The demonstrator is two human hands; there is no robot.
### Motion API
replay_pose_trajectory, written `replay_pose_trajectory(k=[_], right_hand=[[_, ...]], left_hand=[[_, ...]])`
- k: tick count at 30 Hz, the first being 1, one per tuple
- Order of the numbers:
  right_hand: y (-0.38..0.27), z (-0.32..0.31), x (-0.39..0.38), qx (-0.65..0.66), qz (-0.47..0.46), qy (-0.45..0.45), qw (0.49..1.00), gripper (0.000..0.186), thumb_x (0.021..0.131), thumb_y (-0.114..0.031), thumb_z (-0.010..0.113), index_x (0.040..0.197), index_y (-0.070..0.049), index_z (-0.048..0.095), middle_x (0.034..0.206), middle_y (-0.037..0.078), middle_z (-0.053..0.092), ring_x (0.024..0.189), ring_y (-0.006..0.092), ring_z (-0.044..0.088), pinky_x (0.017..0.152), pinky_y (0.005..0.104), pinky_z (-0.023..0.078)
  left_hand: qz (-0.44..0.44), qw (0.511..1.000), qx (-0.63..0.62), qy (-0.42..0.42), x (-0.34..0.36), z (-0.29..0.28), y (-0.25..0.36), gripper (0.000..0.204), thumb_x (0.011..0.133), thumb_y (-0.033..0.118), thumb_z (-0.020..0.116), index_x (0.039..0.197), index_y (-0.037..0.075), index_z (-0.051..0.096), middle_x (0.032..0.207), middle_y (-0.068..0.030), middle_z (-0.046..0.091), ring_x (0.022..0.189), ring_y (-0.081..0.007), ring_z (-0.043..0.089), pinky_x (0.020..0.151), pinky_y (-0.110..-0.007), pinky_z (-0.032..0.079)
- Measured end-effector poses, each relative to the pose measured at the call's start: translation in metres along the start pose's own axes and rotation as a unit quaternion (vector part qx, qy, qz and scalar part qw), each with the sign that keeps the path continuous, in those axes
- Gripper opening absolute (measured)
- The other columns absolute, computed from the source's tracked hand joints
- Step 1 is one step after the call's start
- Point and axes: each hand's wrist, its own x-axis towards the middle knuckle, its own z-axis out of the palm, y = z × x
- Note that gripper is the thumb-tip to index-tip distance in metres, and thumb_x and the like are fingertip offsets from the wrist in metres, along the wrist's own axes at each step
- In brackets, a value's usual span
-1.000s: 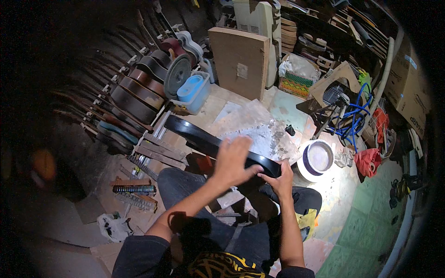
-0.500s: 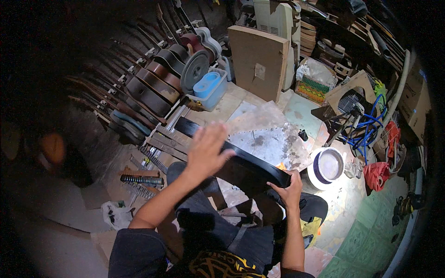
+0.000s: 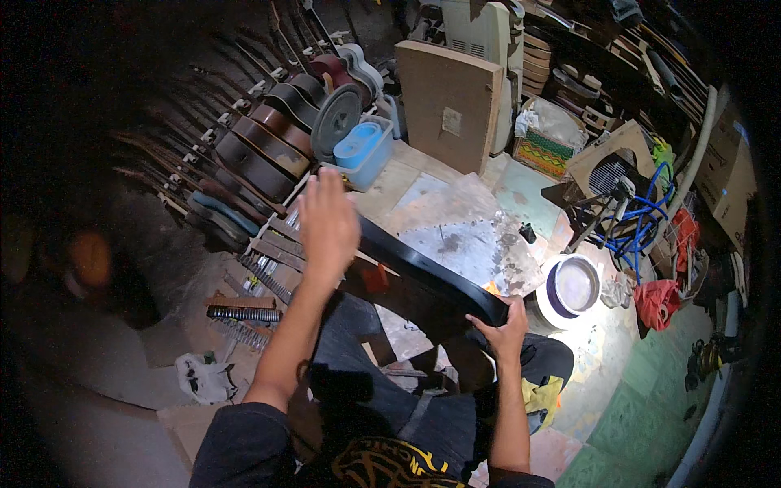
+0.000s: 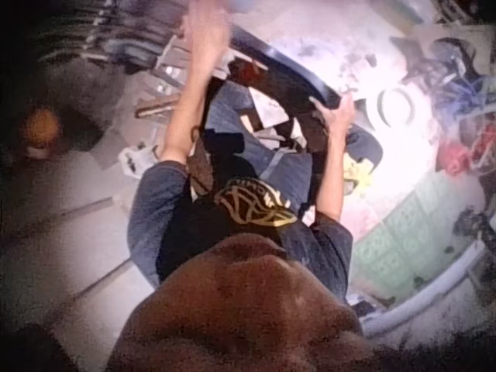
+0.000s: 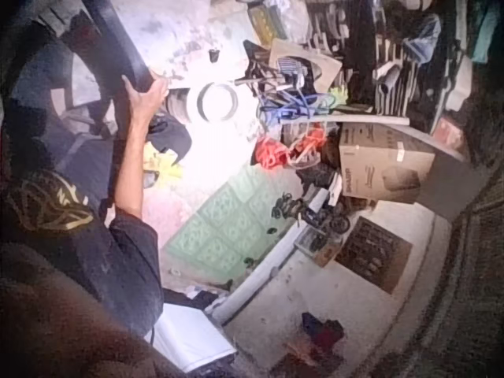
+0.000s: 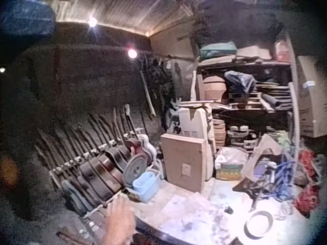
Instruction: The person sands the side and edges of a black guitar body using a sanding block, wipes it with a cloth, and then sands additional spots on the side.
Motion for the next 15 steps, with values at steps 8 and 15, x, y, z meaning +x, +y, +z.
replay_pose_trajectory(k=[8, 15], right_hand=[[-0.003, 0.001, -0.002, 0.018, 0.035, -0.016, 0.999, 0.06, 0.066, -0.03, 0.093, 0.107, 0.001, 0.064, 0.103, 0.017, 0.063, 0.097, 0.0363, 0.062, 0.087, 0.0431, 0.05], [0.012, 0.009, -0.008, 0.106, 0.057, -0.006, 0.993, 0.048, 0.079, -0.027, 0.08, 0.114, 0.0, 0.062, 0.111, 0.017, 0.064, 0.105, 0.0381, 0.062, 0.092, 0.0443, 0.049]], left_hand=[[0.211, 0.952, -0.179, -0.131, -0.113, 0.038, 0.124, 0.06, 0.094, 0.038, 0.061, 0.14, 0.001, 0.053, 0.15, -0.0193, 0.047, 0.145, -0.0368, 0.036, 0.118, -0.066, 0.019], [0.343, 0.885, -0.284, -0.134, -0.141, 0.036, 0.164, 0.071, 0.091, 0.045, 0.064, 0.144, 0.0, 0.05, 0.149, -0.0167, 0.051, 0.144, -0.0308, 0.04, 0.12, -0.049, 0.026]])
